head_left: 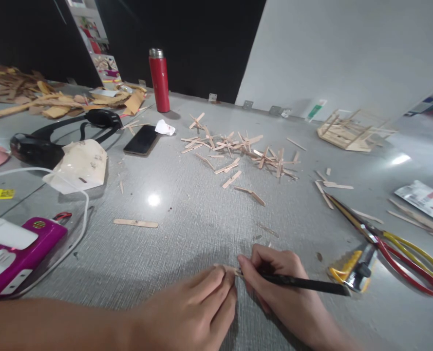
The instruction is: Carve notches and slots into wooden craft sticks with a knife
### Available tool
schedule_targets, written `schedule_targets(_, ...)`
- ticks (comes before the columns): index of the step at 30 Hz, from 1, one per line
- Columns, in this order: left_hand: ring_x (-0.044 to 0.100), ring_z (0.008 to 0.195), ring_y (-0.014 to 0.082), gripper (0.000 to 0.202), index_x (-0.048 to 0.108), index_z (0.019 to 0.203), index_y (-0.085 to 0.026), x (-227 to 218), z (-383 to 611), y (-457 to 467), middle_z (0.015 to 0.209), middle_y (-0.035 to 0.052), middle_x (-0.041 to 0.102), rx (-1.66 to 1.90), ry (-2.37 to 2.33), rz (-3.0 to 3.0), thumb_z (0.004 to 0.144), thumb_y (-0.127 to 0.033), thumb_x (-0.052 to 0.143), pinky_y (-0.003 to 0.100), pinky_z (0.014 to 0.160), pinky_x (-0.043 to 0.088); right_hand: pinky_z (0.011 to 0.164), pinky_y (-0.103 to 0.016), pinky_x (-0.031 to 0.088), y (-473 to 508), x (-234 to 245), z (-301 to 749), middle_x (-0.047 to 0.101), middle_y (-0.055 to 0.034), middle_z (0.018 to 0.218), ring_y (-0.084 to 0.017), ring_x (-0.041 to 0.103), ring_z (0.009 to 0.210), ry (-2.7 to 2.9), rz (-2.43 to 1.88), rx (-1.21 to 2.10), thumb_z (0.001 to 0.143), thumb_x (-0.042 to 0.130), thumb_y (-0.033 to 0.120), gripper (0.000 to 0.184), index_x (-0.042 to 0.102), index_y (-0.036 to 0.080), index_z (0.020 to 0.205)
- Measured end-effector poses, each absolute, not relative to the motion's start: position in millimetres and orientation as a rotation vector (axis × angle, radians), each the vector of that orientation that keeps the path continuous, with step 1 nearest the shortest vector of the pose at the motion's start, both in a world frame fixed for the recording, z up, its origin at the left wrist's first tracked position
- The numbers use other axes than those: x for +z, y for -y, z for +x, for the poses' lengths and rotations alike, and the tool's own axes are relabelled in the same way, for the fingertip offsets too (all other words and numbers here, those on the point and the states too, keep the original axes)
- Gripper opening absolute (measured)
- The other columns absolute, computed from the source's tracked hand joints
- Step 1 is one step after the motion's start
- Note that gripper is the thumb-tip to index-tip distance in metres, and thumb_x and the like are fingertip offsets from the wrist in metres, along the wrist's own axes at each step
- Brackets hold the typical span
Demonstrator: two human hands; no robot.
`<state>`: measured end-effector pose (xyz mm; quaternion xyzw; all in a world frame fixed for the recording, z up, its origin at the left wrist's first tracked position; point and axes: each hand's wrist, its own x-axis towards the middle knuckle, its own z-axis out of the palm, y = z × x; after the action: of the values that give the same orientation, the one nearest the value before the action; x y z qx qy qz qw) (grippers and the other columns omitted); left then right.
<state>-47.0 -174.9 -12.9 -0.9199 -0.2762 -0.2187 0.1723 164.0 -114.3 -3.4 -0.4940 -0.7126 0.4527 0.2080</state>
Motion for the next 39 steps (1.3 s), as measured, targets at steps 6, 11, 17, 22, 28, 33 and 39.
schedule_targets(6, 0.069, 0.108, 0.0279, 0.031, 0.069, 0.114, 0.0, -11.4, -46.7, 175.3, 0.116, 0.0205, 0.072, -0.568, 0.793, -2.612, 0.092, -0.013, 0.053, 0.037, 0.105, 0.047, 0.038, -0.023, 0.026, 114.0, -1.0, 163.3, 0.036, 0.008, 0.043, -0.008, 0.034, 0.038, 1.986, -1.373, 1.264, 0.098, 0.053, 0.047, 0.046, 0.04, 0.023, 0.061)
schedule_targets(11, 0.068, 0.107, 0.0272, 0.032, 0.068, 0.116, 0.0, -10.6, -46.5, 175.3, 0.115, 0.0207, 0.072, -0.553, 0.785, -2.603, 0.092, -0.017, 0.055, 0.038, 0.107, 0.046, 0.038, -0.023, 0.026, 114.3, 1.4, 161.0, 0.036, 0.0079, 0.043, -0.008, 0.035, 0.038, 1.999, -1.374, 1.239, 0.097, 0.054, 0.046, 0.046, 0.04, 0.023, 0.06)
schedule_targets(17, 0.067, 0.109, 0.0282, 0.033, 0.068, 0.116, 0.0, -11.9, -47.0, 175.7, 0.116, 0.0209, 0.072, -0.524, 0.772, -2.627, 0.092, -0.018, 0.055, 0.038, 0.106, 0.047, 0.038, -0.023, 0.025, 113.5, 2.5, 160.4, 0.034, 0.0082, 0.043, -0.007, 0.032, 0.038, 2.023, -1.347, 1.219, 0.097, 0.054, 0.044, 0.046, 0.037, 0.023, 0.059)
schedule_targets(22, 0.068, 0.107, 0.0268, 0.032, 0.068, 0.115, 0.0, -12.1, -46.4, 175.1, 0.114, 0.0194, 0.073, -0.564, 0.786, -2.605, 0.092, -0.015, 0.052, 0.037, 0.105, 0.048, 0.039, -0.023, 0.025, 112.5, 2.1, 162.0, 0.035, 0.0074, 0.044, -0.008, 0.032, 0.04, 2.051, -1.327, 1.188, 0.097, 0.055, 0.043, 0.047, 0.038, 0.023, 0.059)
schedule_targets(28, 0.068, 0.107, 0.0279, 0.032, 0.068, 0.115, 0.001, -8.2, -46.1, 174.7, 0.114, 0.0204, 0.073, -0.576, 0.806, -2.613, 0.092, -0.014, 0.053, 0.036, 0.104, 0.048, 0.04, -0.024, 0.026, 112.4, 1.3, 162.2, 0.036, 0.0071, 0.045, -0.008, 0.032, 0.041, 2.038, -1.337, 1.182, 0.097, 0.054, 0.043, 0.047, 0.037, 0.023, 0.058)
schedule_targets(33, 0.068, 0.107, 0.0277, 0.032, 0.068, 0.116, 0.001, -7.9, -47.3, 175.3, 0.115, 0.021, 0.072, -0.555, 0.798, -2.622, 0.092, -0.017, 0.057, 0.036, 0.105, 0.047, 0.039, -0.024, 0.026, 112.6, -3.4, 163.2, 0.037, 0.0074, 0.044, -0.008, 0.034, 0.039, 2.011, -1.364, 1.203, 0.099, 0.052, 0.045, 0.047, 0.039, 0.023, 0.06)
schedule_targets(39, 0.067, 0.109, 0.0278, 0.032, 0.068, 0.117, 0.0, -8.3, -47.5, 174.9, 0.116, 0.02, 0.072, -0.541, 0.792, -2.632, 0.092, -0.017, 0.056, 0.036, 0.105, 0.047, 0.04, -0.025, 0.026, 112.3, -1.4, 162.9, 0.035, 0.0074, 0.046, -0.008, 0.032, 0.041, 2.044, -1.359, 1.165, 0.098, 0.053, 0.044, 0.046, 0.038, 0.023, 0.06)
